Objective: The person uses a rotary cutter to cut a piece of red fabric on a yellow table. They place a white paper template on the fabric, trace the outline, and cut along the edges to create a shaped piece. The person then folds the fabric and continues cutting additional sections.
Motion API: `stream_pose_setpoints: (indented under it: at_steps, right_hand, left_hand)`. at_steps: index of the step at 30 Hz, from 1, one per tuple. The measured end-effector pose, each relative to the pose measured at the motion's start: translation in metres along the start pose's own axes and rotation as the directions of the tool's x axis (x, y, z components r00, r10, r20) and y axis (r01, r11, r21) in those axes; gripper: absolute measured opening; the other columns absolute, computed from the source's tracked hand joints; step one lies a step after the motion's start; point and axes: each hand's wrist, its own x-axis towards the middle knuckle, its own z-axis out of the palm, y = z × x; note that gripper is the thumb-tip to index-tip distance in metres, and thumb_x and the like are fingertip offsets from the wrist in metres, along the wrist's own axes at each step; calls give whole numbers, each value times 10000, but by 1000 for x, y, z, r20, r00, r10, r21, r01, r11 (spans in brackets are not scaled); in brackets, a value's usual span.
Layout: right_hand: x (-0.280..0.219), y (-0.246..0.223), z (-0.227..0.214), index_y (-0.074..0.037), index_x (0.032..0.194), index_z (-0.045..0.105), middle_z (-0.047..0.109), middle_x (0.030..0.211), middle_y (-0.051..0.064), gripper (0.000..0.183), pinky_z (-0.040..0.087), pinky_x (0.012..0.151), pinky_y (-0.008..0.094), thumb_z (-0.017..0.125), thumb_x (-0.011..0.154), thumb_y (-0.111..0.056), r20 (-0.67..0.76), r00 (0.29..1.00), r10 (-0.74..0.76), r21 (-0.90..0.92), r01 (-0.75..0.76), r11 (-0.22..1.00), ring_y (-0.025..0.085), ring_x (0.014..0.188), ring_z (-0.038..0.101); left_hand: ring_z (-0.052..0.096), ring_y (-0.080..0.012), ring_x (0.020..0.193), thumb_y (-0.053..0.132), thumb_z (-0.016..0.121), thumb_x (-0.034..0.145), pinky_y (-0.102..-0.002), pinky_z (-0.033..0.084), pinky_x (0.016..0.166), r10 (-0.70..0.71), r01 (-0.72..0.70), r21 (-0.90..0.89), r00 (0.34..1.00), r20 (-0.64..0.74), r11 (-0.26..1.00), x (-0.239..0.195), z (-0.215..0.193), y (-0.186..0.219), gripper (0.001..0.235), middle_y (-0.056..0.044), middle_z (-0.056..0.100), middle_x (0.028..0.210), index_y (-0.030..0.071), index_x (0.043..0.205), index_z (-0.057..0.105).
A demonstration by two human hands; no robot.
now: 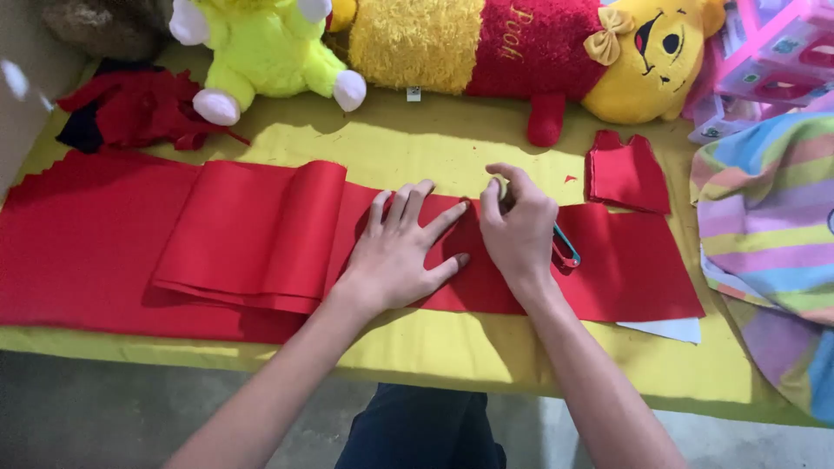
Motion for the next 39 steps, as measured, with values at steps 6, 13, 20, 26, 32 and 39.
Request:
stream_pose_setpoints:
  at_steps: [6,13,20,26,32,39]
  right_hand:
    - [7,25,-8,-106,1091,773,578,551,78,227,455,554,283,586,968,-66,-110,992,61,51,-56,997,139,536,560]
    - [4,11,-8,-58,1101,766,558,519,88,224,461,532,283,581,977,-41,-22,999,-38,23,39,999,156,500,551]
    - [2,11,-8,-77,1150,758,565,527,100,221,471,557,322,599,998,-61,34,998,-49,-28,50,998,201,518,573]
    - [3,16,-9,-109,1169,748,576,553,137,214,497,594,386,621,1004,-60,43,992,-119,-161,124,979,289,559,617]
    - [1,21,-26,-60,1192,713,620,618,193,205,517,582,427,582,1039,-21,32,989,-142,-242,146,959,359,609,664]
    - [-2,36,-48,-104,1182,710,653,656,174,171,555,624,464,613,1045,-70,3,992,-129,-370,121,921,384,685,704]
  left_hand:
    - [334,-305,1432,631,546,885,-532,236,1183,15,-16,-10,997,-70,1000,-2,0,-4,686,-125,393,1479,290,1478,496]
    - [459,-364,1411,551,655,860,-523,341,1152,31,-38,-28,976,-213,999,-13,-9,-25,603,-164,539,1441,214,1360,656]
    - [299,-400,1512,587,432,987,-571,204,1210,-38,37,82,999,14,996,-22,-18,-23,696,-194,344,1625,202,1565,422]
    - [320,-381,1503,584,458,985,-587,208,1202,-53,55,71,998,-32,996,-27,-17,-28,681,-183,378,1602,205,1550,441]
    - [355,-356,1493,599,462,986,-531,226,1212,-127,132,129,991,-48,983,-41,-21,-48,704,-205,419,1567,146,1525,469]
    - [235,-389,1544,679,422,976,-515,132,1242,-135,130,115,990,36,985,-43,-26,-31,868,-247,289,1639,42,1564,367]
